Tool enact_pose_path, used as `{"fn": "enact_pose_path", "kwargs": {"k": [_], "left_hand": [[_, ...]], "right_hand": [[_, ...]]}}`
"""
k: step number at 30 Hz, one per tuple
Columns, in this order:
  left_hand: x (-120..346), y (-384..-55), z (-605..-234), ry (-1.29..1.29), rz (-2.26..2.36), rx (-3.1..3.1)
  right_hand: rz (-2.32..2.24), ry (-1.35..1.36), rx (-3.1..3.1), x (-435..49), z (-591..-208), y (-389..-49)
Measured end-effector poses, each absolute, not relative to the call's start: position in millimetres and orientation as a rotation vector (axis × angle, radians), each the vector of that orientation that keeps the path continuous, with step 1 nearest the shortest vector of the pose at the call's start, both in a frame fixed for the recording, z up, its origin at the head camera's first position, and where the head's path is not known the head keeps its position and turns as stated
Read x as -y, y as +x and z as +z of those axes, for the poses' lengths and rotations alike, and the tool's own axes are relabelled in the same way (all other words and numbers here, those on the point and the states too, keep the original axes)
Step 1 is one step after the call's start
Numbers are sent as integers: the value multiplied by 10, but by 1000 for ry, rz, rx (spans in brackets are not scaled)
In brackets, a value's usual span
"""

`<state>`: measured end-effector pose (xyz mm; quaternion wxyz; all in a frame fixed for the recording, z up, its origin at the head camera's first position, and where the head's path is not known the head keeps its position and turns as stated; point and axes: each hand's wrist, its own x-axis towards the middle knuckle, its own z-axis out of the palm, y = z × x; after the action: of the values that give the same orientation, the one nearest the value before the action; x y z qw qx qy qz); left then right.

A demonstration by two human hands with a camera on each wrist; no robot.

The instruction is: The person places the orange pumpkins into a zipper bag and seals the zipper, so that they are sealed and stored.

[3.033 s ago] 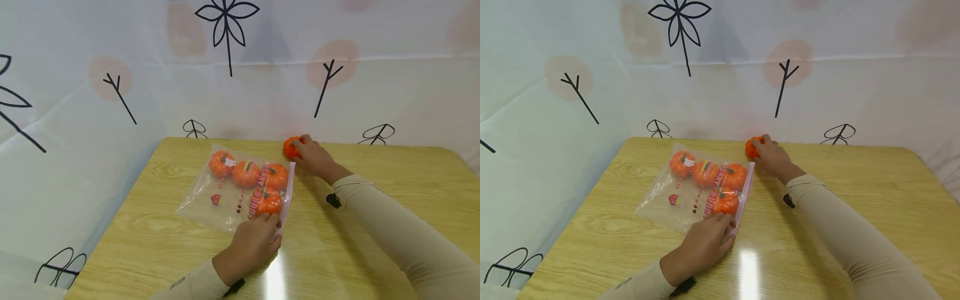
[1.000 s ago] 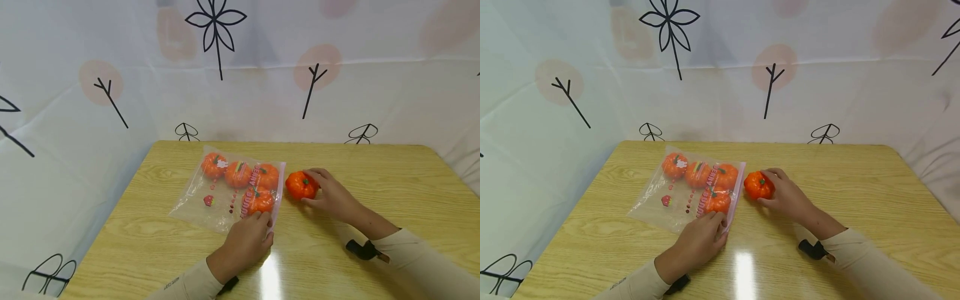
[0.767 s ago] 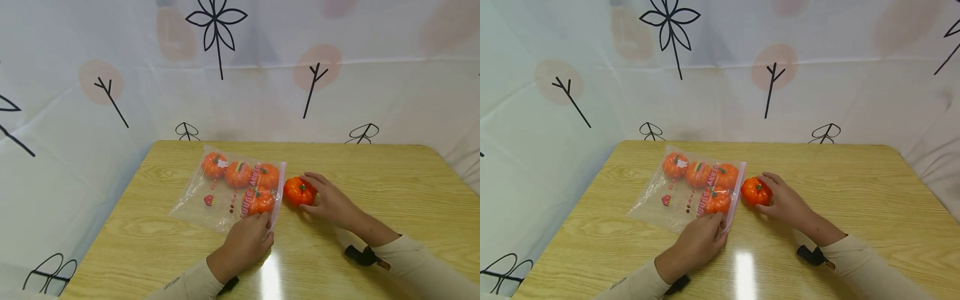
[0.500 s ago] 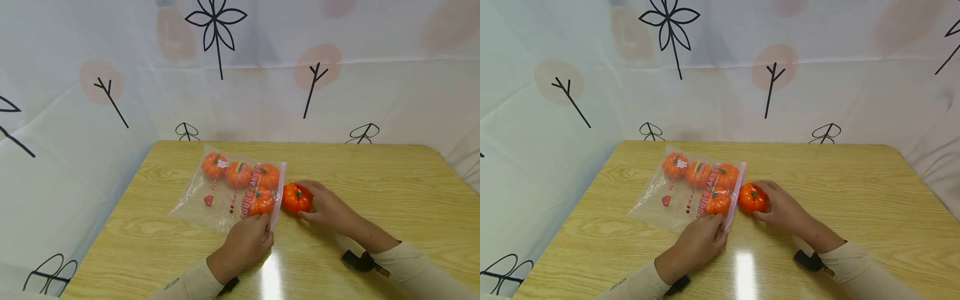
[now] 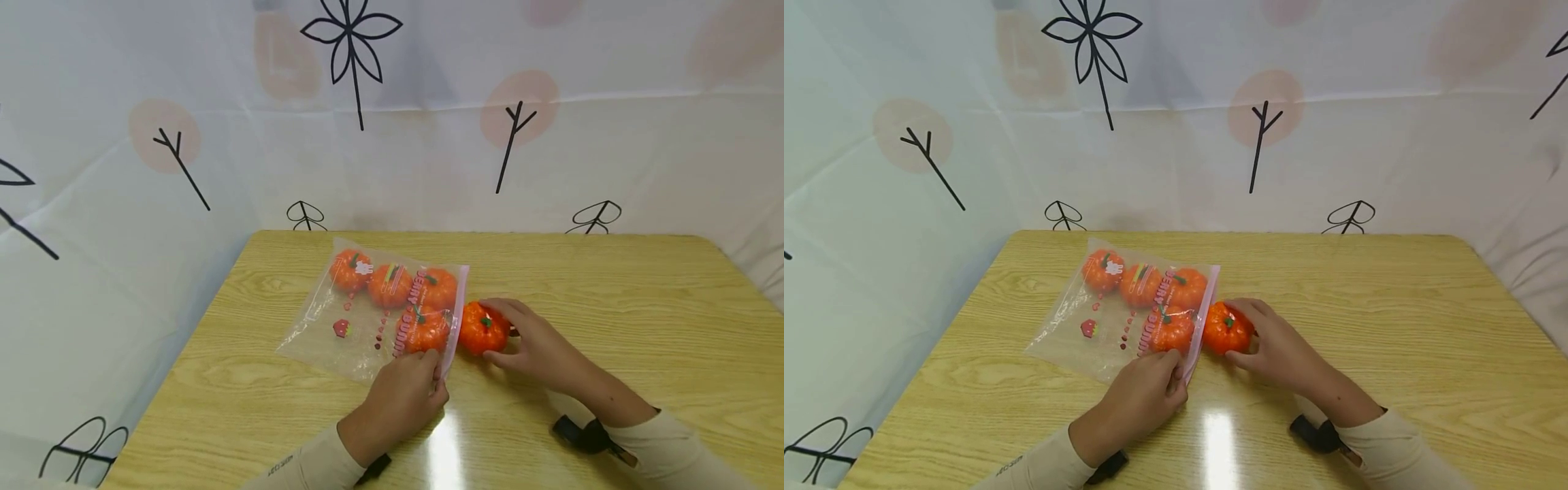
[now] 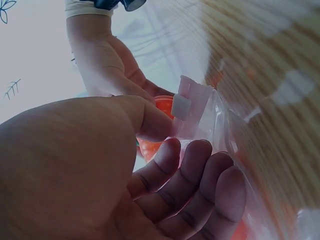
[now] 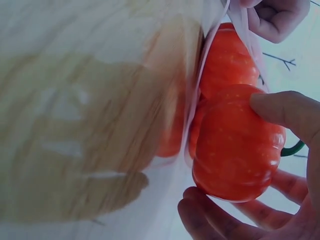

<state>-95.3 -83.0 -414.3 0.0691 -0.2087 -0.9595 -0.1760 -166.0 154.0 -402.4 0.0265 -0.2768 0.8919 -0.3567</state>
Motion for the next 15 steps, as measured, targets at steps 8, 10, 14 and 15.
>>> {"fn": "enact_pose_path", "kwargs": {"k": [8,10,14,15], "left_hand": [[804,-937,-4135,-605,-487,2907],[798,-928,-4135,-588,-435,2908],[785,-914,-4139,-545,-302,2908],[783,-913,-4139,-536,-276,2907]], "right_hand": [[-1078,-867,-2739,-1531,-4067,-1627],[-1071,-882,-2740,-1526,-4067,-1622],[-1059,-906,-2743,-1513,-4074,-1618],[-1061,-910,-2745,-1510,-4078,-1618]]}}
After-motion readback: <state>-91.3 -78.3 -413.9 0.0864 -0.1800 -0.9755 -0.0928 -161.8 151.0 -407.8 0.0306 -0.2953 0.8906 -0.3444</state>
